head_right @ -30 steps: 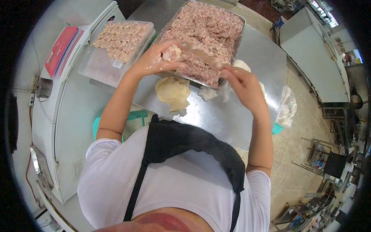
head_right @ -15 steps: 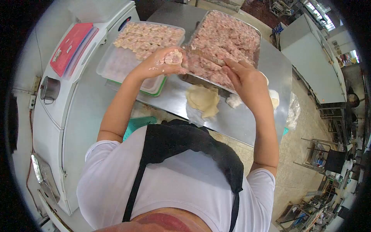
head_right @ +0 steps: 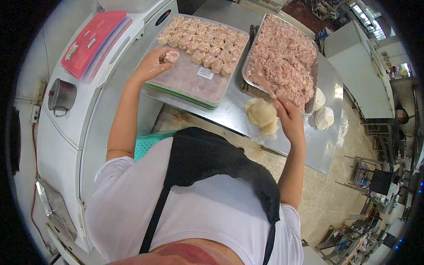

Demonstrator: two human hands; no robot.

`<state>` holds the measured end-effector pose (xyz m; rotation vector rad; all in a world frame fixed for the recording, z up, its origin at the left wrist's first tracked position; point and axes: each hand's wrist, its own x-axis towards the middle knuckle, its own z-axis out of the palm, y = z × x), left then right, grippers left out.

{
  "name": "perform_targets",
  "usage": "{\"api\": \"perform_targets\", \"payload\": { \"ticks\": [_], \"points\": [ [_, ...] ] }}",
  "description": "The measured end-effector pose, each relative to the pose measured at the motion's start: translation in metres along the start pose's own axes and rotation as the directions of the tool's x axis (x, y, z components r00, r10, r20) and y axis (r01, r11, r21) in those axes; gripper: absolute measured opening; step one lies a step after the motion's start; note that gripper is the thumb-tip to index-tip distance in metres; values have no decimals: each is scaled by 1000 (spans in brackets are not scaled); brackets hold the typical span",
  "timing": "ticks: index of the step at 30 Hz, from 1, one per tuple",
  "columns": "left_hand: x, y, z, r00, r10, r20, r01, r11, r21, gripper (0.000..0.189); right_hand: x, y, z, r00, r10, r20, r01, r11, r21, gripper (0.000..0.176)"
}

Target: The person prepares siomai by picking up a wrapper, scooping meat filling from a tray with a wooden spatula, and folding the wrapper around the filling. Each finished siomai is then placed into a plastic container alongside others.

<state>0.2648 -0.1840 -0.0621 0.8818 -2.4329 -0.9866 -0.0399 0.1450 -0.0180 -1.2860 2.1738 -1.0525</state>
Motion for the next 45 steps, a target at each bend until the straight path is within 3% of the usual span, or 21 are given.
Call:
{"api": "perform_targets", "payload": {
  "ticks": [2,6,8,14,18,21,23,24,25,26,27,30,31,33,36,38,39,41,42,44,45],
  "points": [
    [4,-12,3,991,62,-116,-37,977,210,47,-19,18,0,993,113,-28,-110,989,102,33],
    [20,4,17,987,118,-113,-109,991,83,62,-53,29,5,933,345,-99,-302,904,302,31],
    [23,16,26,993,22,-120,-11,996,88,74,-63,29,5,930,354,-96,-305,892,333,31],
    [47,6,48,980,125,-153,-96,978,185,82,-66,33,13,915,377,-143,-311,886,345,32],
    [49,16,34,979,193,-57,-183,972,148,85,-52,39,17,943,312,-118,-255,902,349,30],
    [35,58,21,997,59,-53,-41,953,301,83,-39,32,19,955,264,-135,-212,927,310,32],
    [40,81,32,924,198,-327,-138,971,197,80,-28,11,17,985,119,-123,-90,971,219,35],
    [48,90,44,926,206,-318,-145,968,204,80,-23,3,20,991,30,-129,-13,992,126,34],
    [61,97,59,866,279,-415,-257,960,109,80,-18,-8,22,990,-59,-128,63,998,28,33],
    [72,105,76,791,332,-514,-375,927,22,80,-15,-27,19,999,-35,-39,35,999,6,30],
    [79,115,91,755,392,-525,-473,881,-22,84,-11,-29,24,981,-185,-54,182,982,-47,30],
    [86,165,122,758,419,-500,-474,880,20,86,12,-19,29,922,-368,-119,354,927,-122,32],
    [91,172,133,785,383,-486,-411,910,55,87,25,-4,18,923,-357,-140,342,932,-121,32],
    [87,178,145,806,394,-442,-432,902,15,87,51,37,-18,952,-236,-195,134,894,-427,35],
    [61,208,165,845,379,-377,-434,898,-70,86,56,80,-95,923,-316,-220,167,843,-512,34],
    [47,213,189,907,333,-259,-379,913,-152,70,51,75,-148,992,-116,54,112,586,-803,34],
    [41,217,201,908,337,-248,-380,912,-151,70,51,73,-166,993,-109,48,103,592,-799,34],
    [31,225,227,912,411,6,-406,903,-142,43,53,76,-191,978,-81,191,206,466,-861,36],
    [28,227,240,911,413,11,-407,903,-140,43,56,90,-191,979,-80,187,202,471,-859,36],
    [23,226,266,909,392,137,-379,918,-115,30,64,125,-176,903,-363,230,364,360,-859,17],
    [22,223,275,911,388,142,-375,921,-110,30,60,130,-171,902,-353,250,365,312,-877,12]
  ]
}}
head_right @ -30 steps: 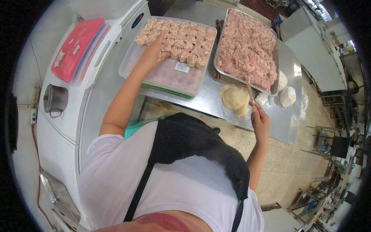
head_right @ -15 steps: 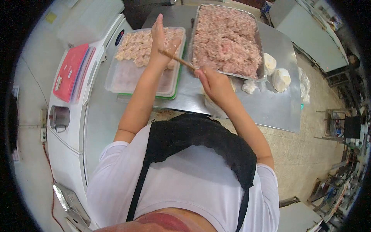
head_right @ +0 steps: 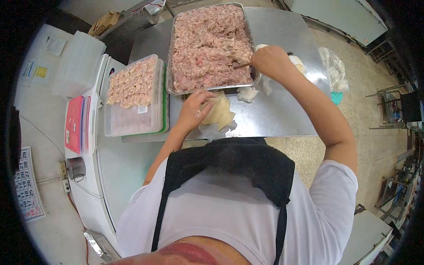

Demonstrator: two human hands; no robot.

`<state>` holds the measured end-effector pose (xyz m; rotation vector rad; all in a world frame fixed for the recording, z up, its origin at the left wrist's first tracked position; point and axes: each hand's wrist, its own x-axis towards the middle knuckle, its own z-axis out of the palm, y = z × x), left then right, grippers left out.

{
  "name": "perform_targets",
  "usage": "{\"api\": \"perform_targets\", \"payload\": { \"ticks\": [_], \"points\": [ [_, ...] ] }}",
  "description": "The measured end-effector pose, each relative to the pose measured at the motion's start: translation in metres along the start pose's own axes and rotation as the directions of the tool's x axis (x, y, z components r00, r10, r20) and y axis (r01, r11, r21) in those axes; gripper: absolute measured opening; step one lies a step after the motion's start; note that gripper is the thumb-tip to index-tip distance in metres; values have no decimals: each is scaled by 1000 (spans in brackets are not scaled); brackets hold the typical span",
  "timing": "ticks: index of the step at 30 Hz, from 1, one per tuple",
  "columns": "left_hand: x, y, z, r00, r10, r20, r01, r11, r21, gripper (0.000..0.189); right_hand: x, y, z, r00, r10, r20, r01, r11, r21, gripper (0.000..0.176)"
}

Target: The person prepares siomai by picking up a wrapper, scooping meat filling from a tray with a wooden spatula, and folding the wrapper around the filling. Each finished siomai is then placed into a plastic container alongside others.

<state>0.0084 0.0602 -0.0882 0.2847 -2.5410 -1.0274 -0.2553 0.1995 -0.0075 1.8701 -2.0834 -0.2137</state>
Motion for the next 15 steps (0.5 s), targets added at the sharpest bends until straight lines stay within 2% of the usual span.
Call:
{"api": "perform_targets", "payload": {
  "ticks": [1,3,5,6,8,10,12,14,15],
  "points": [
    [1,-3,7,1000,-17,-15,17,1000,25,28,-7,-2,4,1000,-1,-3,1,1000,6,12],
    [1,-3,18,999,-42,-30,43,998,50,26,-25,-7,7,993,39,116,-60,981,186,14],
    [-1,-1,22,978,-207,5,204,967,155,21,-37,4,7,992,16,126,-39,983,182,18],
    [-6,-1,28,976,-216,4,212,965,156,21,-40,11,3,987,20,157,-47,985,168,19],
    [-14,-9,41,983,-111,-143,150,942,300,21,-41,26,4,983,21,182,-51,986,158,20],
    [-20,-19,47,980,-145,-137,177,949,263,21,-35,42,12,999,-36,-21,38,991,127,28],
    [-23,-28,44,977,-174,-127,199,954,224,21,-30,35,17,997,-71,6,70,991,113,22],
    [-26,-32,41,956,-291,-30,293,951,103,20,-21,15,22,993,-114,40,109,989,100,17],
    [-28,-26,39,953,-301,-29,302,948,104,20,-15,-1,23,983,-159,88,151,984,97,13]
  ]
}}
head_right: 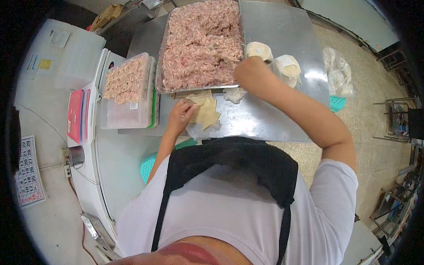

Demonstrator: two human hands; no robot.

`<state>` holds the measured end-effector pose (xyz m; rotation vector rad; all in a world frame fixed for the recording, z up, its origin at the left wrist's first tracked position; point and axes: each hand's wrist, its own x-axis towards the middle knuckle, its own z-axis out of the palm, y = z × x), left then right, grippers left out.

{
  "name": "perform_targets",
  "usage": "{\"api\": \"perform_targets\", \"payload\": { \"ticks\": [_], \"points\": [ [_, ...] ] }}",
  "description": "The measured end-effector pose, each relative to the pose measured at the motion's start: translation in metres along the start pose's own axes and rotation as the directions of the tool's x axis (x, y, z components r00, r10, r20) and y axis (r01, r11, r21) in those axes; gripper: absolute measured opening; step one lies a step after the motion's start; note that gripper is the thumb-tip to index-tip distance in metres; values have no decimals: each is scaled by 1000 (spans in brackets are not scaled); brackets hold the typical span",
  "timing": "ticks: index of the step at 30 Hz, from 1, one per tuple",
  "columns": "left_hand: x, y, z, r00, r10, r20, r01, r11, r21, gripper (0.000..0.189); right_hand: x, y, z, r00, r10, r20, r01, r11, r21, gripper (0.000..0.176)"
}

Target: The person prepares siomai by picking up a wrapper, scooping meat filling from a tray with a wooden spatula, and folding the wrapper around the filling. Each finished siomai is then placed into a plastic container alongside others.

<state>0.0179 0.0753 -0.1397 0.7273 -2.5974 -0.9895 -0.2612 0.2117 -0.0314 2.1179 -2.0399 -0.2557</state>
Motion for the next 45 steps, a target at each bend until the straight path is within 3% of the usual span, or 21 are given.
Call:
{"api": "perform_targets", "payload": {
  "ticks": [2,5,7,9,12,14,17,18,19,20,21,23,30,33,35,36,38,39,40,43,45],
  "points": [
    [0,16,-11,996,-38,-82,24,985,-174,22,0,-7,10,998,-45,47,45,999,-6,11],
    [-3,8,-10,984,-93,-152,23,912,-410,24,-12,2,23,984,-10,-177,51,971,234,17],
    [-5,6,-11,982,-55,-181,-11,940,-342,23,-16,2,17,977,191,96,-213,909,358,30],
    [-6,5,-11,977,-15,-211,-44,962,-271,22,-16,-2,18,976,192,99,-215,901,376,35],
    [-4,-2,-12,962,-248,-117,158,850,-503,21,-8,-4,29,958,235,163,-286,801,525,39],
    [-4,-16,-10,908,-410,85,222,299,-928,20,-2,-8,33,940,246,238,-342,694,634,38],
    [3,5,-18,881,-451,145,215,108,-971,20,20,-20,20,946,266,186,-323,704,633,36],
    [4,6,-21,880,-452,143,212,105,-972,20,30,-19,12,967,256,4,-208,778,593,36],
    [4,6,-23,918,-387,82,221,328,-919,21,39,-18,9,958,228,-176,-104,844,526,37],
    [4,5,-26,951,-308,40,207,533,-821,21,48,-18,15,959,226,-172,-105,845,524,37],
    [4,5,-31,950,-309,40,207,528,-824,21,59,-19,26,956,142,-256,-31,918,394,37],
    [6,5,-44,997,36,-65,-50,971,-232,22,66,-33,41,944,45,-327,40,968,250,38],
    [20,2,-41,985,156,-76,-173,919,-354,21,55,-70,37,984,176,-35,-139,871,472,35],
    [29,-11,-46,999,-47,9,45,875,-482,23,60,-64,24,964,207,169,-265,653,710,39],
    [31,-27,-55,966,-174,192,192,-18,-981,27,64,-62,16,946,258,195,-313,579,753,42],
    [30,-28,-64,966,-176,190,190,-21,-982,27,67,-61,12,928,304,217,-349,498,794,46],
    [36,-21,-83,961,-23,275,249,-357,-900,31,73,-60,16,916,384,117,-294,444,846,47],
    [39,-23,-79,965,-174,197,206,40,-978,33,76,-60,2,892,433,127,-317,400,860,43],
    [47,-20,-78,965,-169,199,208,36,-977,33,78,-60,-12,866,481,140,-337,354,872,40],
    [74,2,-80,955,-252,158,130,-125,-984,44,90,-69,-33,861,470,195,-328,219,919,38],
    [89,22,-89,978,-166,129,42,-446,-894,58,100,-77,-32,870,457,187,-288,162,944,37]
  ]
}}
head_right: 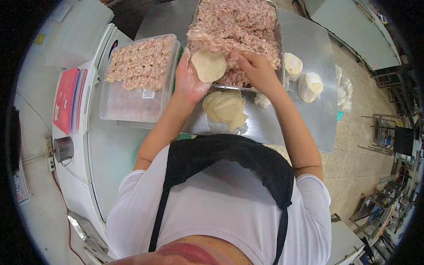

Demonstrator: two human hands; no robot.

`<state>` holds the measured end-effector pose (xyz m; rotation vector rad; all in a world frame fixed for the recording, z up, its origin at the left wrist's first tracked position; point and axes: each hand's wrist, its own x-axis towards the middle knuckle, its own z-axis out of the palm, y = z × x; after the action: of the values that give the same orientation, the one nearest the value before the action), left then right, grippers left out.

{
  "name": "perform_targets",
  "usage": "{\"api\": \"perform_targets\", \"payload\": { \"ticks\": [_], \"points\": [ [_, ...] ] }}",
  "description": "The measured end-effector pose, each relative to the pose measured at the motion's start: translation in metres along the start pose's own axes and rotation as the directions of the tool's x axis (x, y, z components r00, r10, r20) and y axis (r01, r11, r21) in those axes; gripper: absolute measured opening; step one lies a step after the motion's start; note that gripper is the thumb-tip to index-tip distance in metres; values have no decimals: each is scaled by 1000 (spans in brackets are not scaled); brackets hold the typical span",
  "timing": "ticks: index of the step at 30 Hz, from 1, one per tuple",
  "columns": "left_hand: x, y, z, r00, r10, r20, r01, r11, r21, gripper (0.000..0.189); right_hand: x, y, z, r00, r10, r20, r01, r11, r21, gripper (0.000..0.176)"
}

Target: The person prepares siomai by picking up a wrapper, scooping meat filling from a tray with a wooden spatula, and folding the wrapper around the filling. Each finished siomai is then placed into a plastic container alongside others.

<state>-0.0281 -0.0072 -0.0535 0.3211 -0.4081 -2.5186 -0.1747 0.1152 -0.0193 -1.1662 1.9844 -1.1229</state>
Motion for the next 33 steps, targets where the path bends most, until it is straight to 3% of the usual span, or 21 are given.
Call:
{"api": "perform_targets", "payload": {
  "ticks": [2,3,5,6,8,9,12,14,15,17,18,20,23,24,27,30,32,33],
  "points": [
    [12,6,15,1000,26,10,-26,998,-57,65,2,14,20,952,-266,-153,242,957,-159,34],
    [15,8,18,998,53,14,-51,992,-112,72,0,23,23,951,-267,-154,242,957,-161,34],
    [15,16,17,998,47,-31,-50,995,-91,74,-3,37,19,868,-484,-111,414,828,-378,31],
    [16,20,16,996,42,-80,-47,996,-70,77,-7,33,9,866,-487,-114,415,827,-380,31],
    [18,19,12,984,104,-143,-104,995,11,77,-24,11,-14,953,-291,81,286,782,-554,28],
    [20,19,7,964,171,-203,-154,983,96,76,-29,-1,-17,953,-292,81,287,782,-554,28],
    [30,16,-3,972,117,-202,-112,993,35,75,-31,-12,-18,949,-315,-14,237,739,-631,24],
    [27,14,3,977,86,-197,-88,996,-3,73,-20,7,-17,916,-386,105,337,604,-722,25],
    [20,14,7,982,47,-185,-46,999,11,74,-26,-4,-25,916,-388,105,339,605,-720,25],
    [19,16,8,985,26,-172,-22,999,24,75,-39,-42,-44,968,-184,169,237,469,-851,27],
    [17,16,9,980,47,-196,-30,996,85,77,-41,-43,-41,967,-188,172,243,470,-849,27],
    [16,12,12,973,68,-219,-36,988,150,78,-45,-40,-35,901,-432,34,325,622,-712,27],
    [6,2,37,982,93,-163,-63,982,180,79,-22,12,-37,893,-430,132,391,598,-700,26],
    [8,1,35,975,123,-183,-94,983,159,79,-31,-5,-49,915,-370,163,356,546,-759,26],
    [11,-3,31,963,174,-206,-138,975,175,78,-49,-32,-59,916,-375,140,347,571,-744,26],
    [11,-13,45,958,179,-224,-130,968,217,70,-30,-2,-48,872,-472,127,429,615,-661,28],
    [11,-15,54,926,219,-307,-213,976,53,57,-24,13,-62,843,-511,168,502,634,-589,31],
    [11,-14,48,923,232,-308,-225,973,56,57,-24,12,-72,836,-520,174,513,630,-583,31]
  ]
}}
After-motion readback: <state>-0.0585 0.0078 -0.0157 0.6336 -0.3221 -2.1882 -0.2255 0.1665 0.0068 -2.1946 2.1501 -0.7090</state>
